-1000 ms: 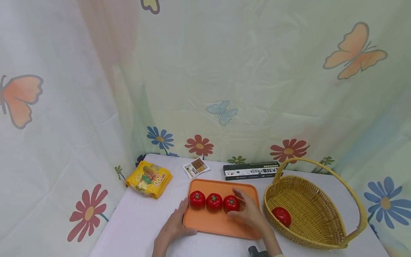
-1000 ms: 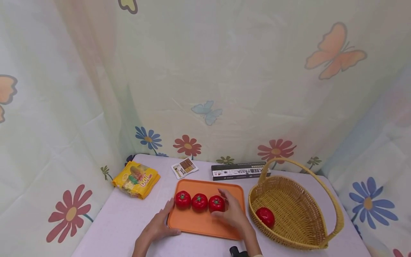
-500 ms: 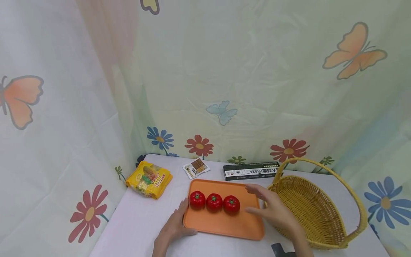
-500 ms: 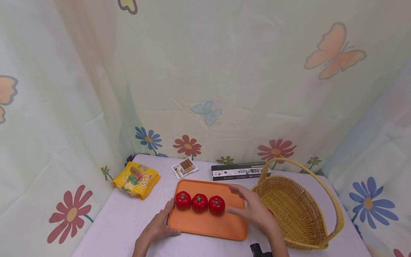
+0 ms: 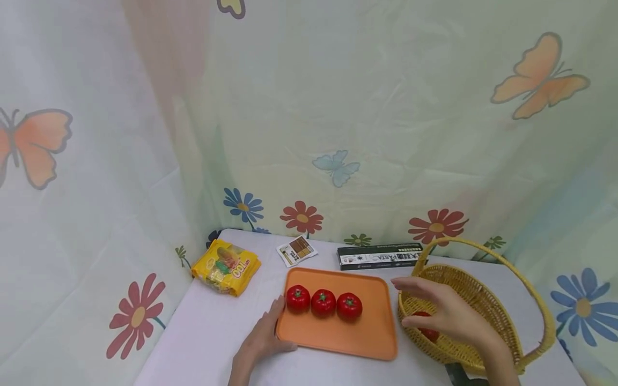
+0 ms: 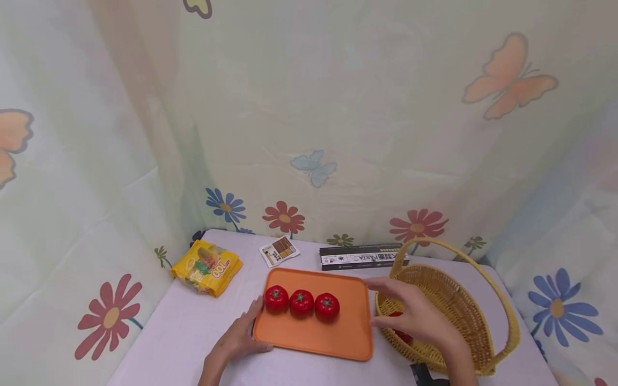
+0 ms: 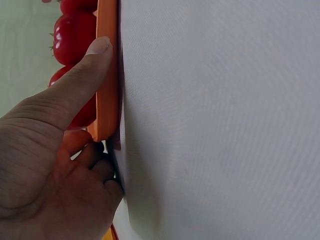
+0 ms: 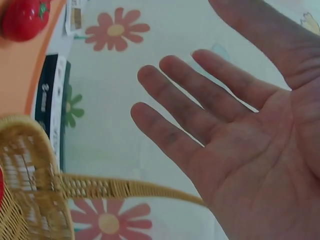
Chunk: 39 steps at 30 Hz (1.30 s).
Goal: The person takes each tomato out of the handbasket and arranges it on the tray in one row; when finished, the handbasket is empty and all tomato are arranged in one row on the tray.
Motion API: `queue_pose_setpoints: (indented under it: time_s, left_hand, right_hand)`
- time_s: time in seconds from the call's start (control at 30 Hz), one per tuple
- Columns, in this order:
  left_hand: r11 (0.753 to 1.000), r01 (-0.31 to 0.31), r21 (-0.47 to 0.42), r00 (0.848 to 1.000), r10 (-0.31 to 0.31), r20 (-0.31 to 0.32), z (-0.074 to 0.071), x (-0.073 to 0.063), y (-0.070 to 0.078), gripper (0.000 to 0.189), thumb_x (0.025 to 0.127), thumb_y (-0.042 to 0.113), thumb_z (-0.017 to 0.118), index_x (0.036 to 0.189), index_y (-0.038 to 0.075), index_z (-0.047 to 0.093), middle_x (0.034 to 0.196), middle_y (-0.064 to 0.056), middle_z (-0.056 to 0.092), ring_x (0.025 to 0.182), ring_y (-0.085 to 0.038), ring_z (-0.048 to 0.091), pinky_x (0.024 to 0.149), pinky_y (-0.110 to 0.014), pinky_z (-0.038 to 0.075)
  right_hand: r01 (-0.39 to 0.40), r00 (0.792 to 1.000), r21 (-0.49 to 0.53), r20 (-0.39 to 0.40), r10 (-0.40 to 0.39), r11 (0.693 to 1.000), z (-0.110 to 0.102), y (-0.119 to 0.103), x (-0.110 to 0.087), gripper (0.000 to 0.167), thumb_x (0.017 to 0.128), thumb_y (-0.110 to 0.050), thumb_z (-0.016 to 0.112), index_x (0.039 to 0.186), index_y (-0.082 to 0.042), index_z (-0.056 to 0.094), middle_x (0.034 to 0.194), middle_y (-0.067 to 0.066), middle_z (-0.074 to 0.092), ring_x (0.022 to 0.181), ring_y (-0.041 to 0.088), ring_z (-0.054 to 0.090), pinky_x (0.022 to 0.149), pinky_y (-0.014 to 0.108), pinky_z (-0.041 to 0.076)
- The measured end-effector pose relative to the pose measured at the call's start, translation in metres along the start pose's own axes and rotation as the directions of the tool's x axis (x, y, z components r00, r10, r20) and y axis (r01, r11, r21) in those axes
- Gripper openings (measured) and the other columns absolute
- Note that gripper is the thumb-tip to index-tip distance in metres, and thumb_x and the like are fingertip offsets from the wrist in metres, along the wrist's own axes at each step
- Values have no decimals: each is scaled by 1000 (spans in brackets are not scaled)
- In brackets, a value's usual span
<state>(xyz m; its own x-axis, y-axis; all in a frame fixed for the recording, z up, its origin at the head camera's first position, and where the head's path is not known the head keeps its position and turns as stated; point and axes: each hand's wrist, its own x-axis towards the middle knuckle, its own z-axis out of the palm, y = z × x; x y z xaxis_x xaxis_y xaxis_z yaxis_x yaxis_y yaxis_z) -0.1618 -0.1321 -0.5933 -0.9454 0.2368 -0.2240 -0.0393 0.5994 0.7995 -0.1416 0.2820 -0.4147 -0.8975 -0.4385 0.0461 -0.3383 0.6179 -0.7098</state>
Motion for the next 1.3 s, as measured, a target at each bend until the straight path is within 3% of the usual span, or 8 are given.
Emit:
queue_pose_setpoints:
  time_s: [0.1, 0.23, 0.43, 0.77, 1.0, 1.13, 1.3]
  left_hand:
    - [1000, -1, 4, 1000, 1, 0, 1, 2, -1, 123, 77, 27, 100, 172, 9, 25, 177, -17, 26, 164, -43, 20, 133, -65, 18]
    - [1000, 4, 10, 1000, -4, 0, 1, 3, -2, 122, 77, 28, 100, 172, 8, 25, 177, -19, 26, 163, -46, 21, 132, -67, 19]
    - [1000, 5, 5, 1000, -5, 0, 0, 3, 1, 122, 77, 27, 100, 172, 8, 25, 177, -20, 26, 163, -47, 20, 132, -67, 18]
    - [1000, 27, 2, 1000, -27, 0, -1, 2, 0, 123, 77, 28, 100, 172, 9, 25, 176, -21, 26, 162, -50, 20, 131, -70, 19]
    - [999, 36, -1, 999, -36, -4, 1, 2, -2, 123, 76, 28, 100, 172, 10, 25, 176, -21, 26, 161, -53, 21, 129, -72, 20]
    - [999, 41, 1, 999, -41, -10, 1, 2, 0, 123, 75, 27, 100, 172, 10, 26, 176, -21, 27, 160, -53, 21, 129, -72, 20]
    - [999, 45, 12, 999, -45, -3, 2, 1, 1, 122, 76, 28, 100, 172, 10, 26, 176, -21, 27, 160, -53, 21, 130, -72, 20]
  right_hand:
    - [40, 999, 0, -15, -40, 999, -12, 9, -4, 71, 87, -29, 91, 148, -10, 62, 144, 13, 69, 129, 11, 68, 97, 20, 60]
    - [89, 995, 60, -57, -85, 994, -26, 25, -8, 66, 87, -19, 91, 146, -7, 64, 140, 7, 71, 127, -7, 62, 98, 15, 56]
    - [131, 991, 149, -44, -126, 980, -41, 52, -11, 61, 90, -4, 86, 146, 0, 60, 138, -9, 70, 129, -5, 62, 102, 13, 54]
    - [88, 996, 275, -4, -91, 957, -48, 85, -10, 57, 95, 2, 78, 148, 3, 57, 140, -10, 70, 128, 0, 65, 102, 17, 56]
    - [-16, 997, 321, 70, -7, 947, -46, 107, -6, 57, 98, -4, 77, 149, 7, 53, 137, -10, 70, 125, -1, 65, 100, 17, 56]
    - [-48, 993, 346, 115, 9, 937, -45, 123, -2, 56, 99, -6, 76, 148, 9, 53, 137, -7, 70, 124, -1, 66, 100, 19, 57]
    - [-84, 979, 421, 202, -3, 903, -41, 142, -1, 53, 101, -2, 73, 148, 10, 53, 135, -12, 72, 124, 1, 67, 98, 20, 58]
